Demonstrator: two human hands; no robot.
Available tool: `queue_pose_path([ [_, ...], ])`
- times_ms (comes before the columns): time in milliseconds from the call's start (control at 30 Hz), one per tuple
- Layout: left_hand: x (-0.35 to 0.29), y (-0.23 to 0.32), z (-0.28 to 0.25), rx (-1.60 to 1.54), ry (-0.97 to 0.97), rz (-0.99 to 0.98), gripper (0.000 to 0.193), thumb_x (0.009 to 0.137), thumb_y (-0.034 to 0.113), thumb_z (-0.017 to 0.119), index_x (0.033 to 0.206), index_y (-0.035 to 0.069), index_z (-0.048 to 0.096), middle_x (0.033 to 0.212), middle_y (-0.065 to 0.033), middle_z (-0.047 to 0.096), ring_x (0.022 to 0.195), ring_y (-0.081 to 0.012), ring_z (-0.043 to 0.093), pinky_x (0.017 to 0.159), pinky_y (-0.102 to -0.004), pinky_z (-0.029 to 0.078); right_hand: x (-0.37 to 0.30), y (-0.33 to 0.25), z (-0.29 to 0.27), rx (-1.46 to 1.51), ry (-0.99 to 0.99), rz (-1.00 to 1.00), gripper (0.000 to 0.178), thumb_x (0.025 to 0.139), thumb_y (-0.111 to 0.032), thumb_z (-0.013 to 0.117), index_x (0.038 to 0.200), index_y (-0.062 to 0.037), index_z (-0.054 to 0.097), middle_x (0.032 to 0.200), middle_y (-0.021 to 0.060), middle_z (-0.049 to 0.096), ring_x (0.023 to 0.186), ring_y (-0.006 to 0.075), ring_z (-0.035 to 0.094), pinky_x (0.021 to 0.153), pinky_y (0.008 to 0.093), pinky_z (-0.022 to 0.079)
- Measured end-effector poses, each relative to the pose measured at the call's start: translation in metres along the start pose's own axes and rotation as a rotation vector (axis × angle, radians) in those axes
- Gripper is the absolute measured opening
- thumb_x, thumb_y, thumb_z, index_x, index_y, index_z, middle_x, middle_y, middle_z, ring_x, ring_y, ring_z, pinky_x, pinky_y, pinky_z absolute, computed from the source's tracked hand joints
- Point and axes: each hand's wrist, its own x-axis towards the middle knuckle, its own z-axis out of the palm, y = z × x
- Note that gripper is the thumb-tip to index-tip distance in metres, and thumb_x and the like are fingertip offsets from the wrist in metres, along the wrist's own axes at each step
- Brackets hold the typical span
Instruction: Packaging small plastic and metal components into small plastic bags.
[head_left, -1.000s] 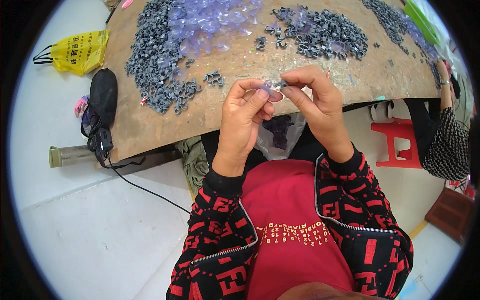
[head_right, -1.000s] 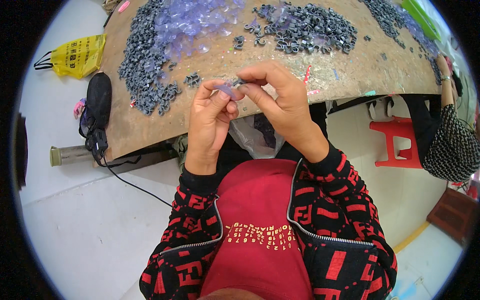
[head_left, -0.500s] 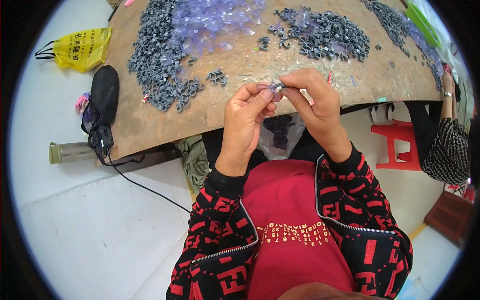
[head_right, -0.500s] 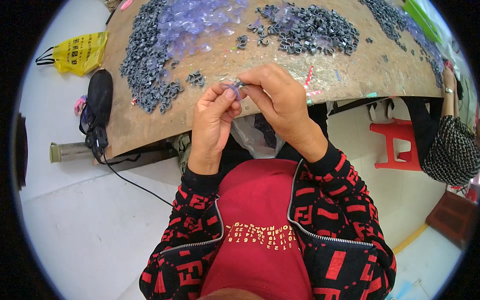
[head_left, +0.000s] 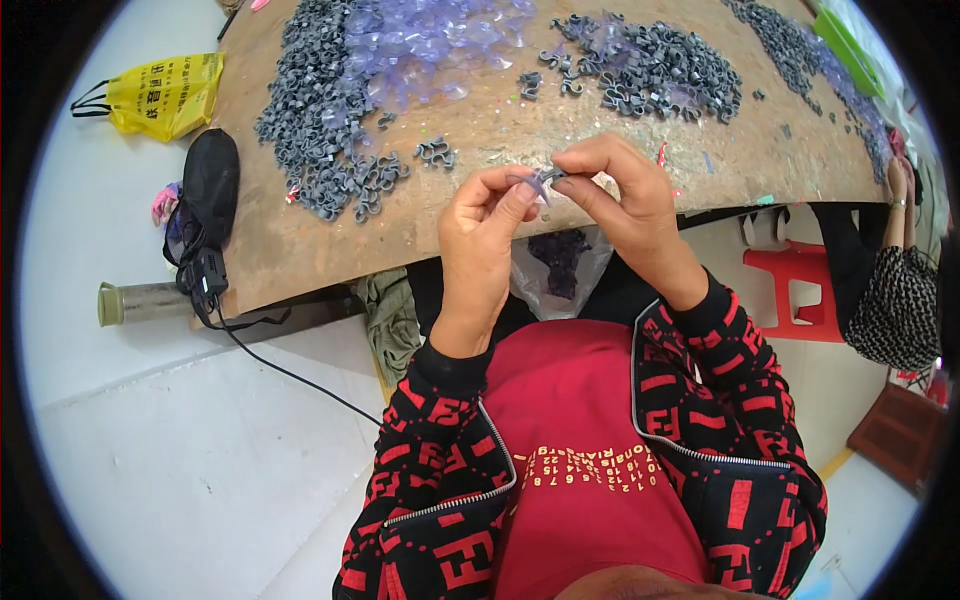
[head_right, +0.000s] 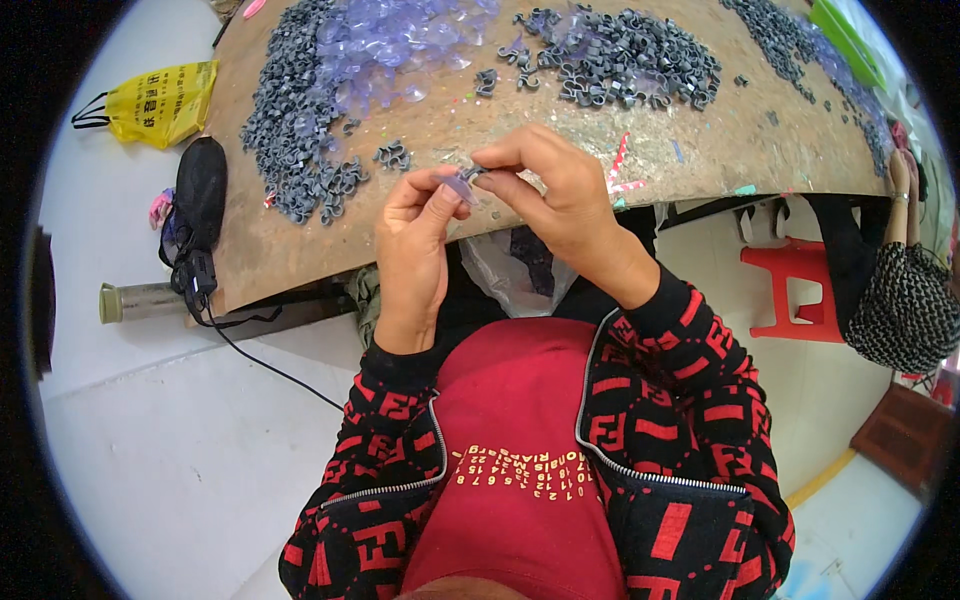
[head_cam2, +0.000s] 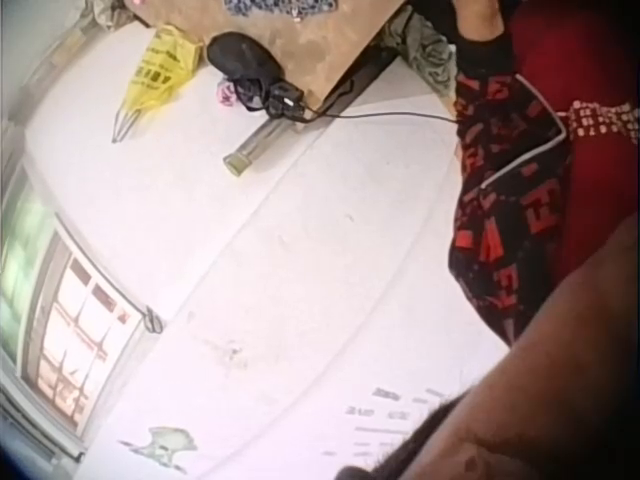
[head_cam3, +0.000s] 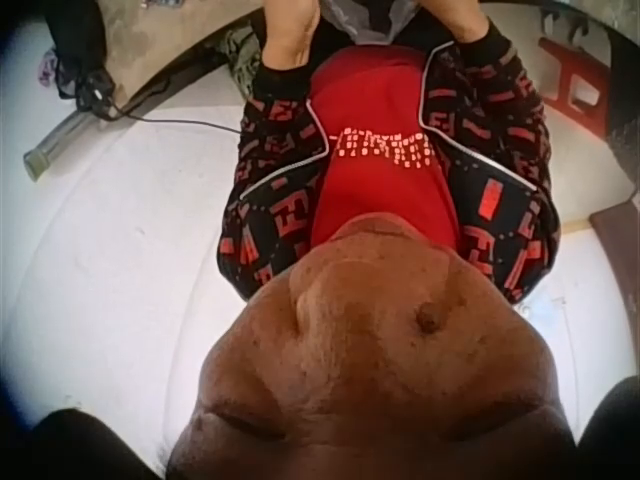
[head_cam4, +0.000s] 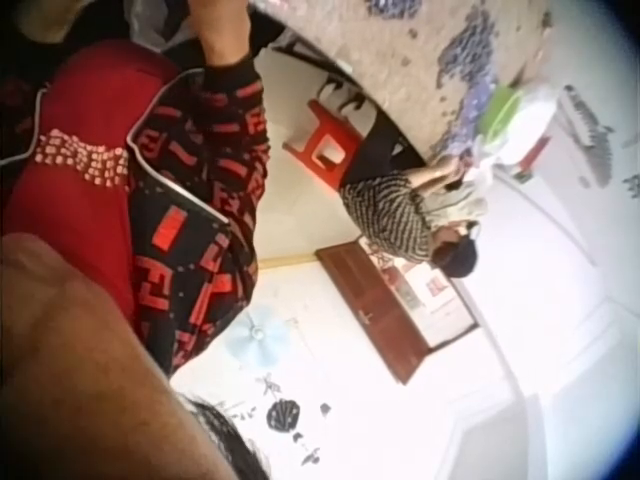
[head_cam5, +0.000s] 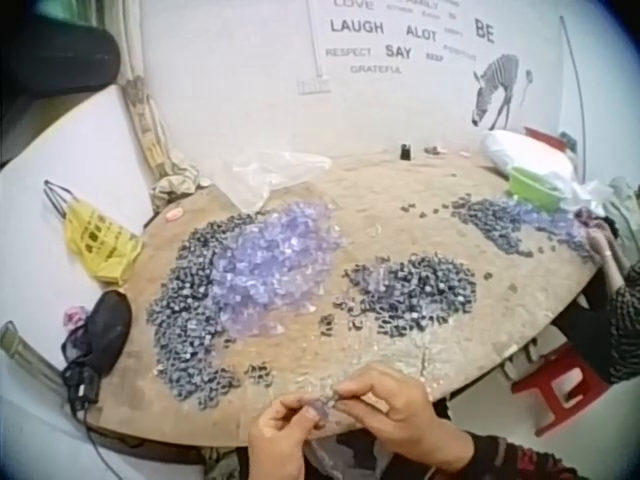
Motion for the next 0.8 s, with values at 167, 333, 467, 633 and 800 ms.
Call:
queue_pose_path([
  [167, -0.001, 0.007, 0.004, 0.164, 0.033, 0.058, 0.013, 0.089, 0.006, 0.061, 0.100, -0.001, 0.061, 0.087, -0.0021, 0.061, 0.075, -0.0076, 0.055, 0.070, -0.0207, 0.046, 0.006, 0.003, -0.001, -0.130, -0.046, -0.133, 0.017, 0.078, 0.001, 0.069, 0.094, -0.0012, 0.063, 0.088, 0.0114, 0.063, 0.076, 0.0225, 0.061, 0.068, 0.0300, 0.048],
  [333, 0.003, 0.013, 0.002, 0.220, -0.007, -0.026, 0.014, 0.088, 0.007, 0.061, 0.100, -0.001, 0.061, 0.086, -0.0029, 0.062, 0.074, -0.0082, 0.055, 0.068, -0.0208, 0.045, 0.016, 0.013, -0.013, -0.343, -0.116, -0.529, 0.022, 0.070, 0.002, 0.069, 0.091, -0.0014, 0.063, 0.086, 0.0092, 0.061, 0.072, 0.0224, 0.060, 0.068, 0.0333, 0.049],
  [467, 0.012, 0.008, -0.010, 0.034, -0.107, -0.112, 0.014, 0.087, 0.008, 0.062, 0.099, 0.000, 0.061, 0.085, -0.0028, 0.062, 0.072, -0.0082, 0.056, 0.067, -0.0209, 0.046, 0.028, 0.013, -0.023, -0.392, -0.203, -0.678, 0.022, 0.067, -0.002, 0.068, 0.088, -0.0020, 0.062, 0.087, 0.0076, 0.059, 0.071, 0.0217, 0.059, 0.069, 0.0343, 0.049],
  [633, 0.024, 0.012, -0.022, -0.166, -0.337, -0.417, 0.016, 0.086, 0.010, 0.065, 0.099, 0.002, 0.061, 0.081, -0.0011, 0.061, 0.069, -0.0071, 0.056, 0.064, -0.0208, 0.047, 0.037, 0.013, -0.034, -0.442, -0.349, -0.935, 0.030, 0.066, -0.006, 0.066, 0.095, -0.0020, 0.062, 0.089, 0.0077, 0.058, 0.073, 0.0222, 0.059, 0.073, 0.0352, 0.048],
  [800, 0.026, 0.015, -0.018, -0.017, -0.258, -0.300, 0.014, 0.086, 0.010, 0.065, 0.097, 0.002, 0.062, 0.080, -0.0015, 0.061, 0.068, -0.0080, 0.055, 0.064, -0.0213, 0.045, 0.019, 0.013, -0.029, -0.284, -0.278, -0.545, 0.031, 0.071, -0.006, 0.068, 0.101, -0.0026, 0.062, 0.089, 0.0087, 0.058, 0.078, 0.0238, 0.059, 0.075, 0.0325, 0.048],
])
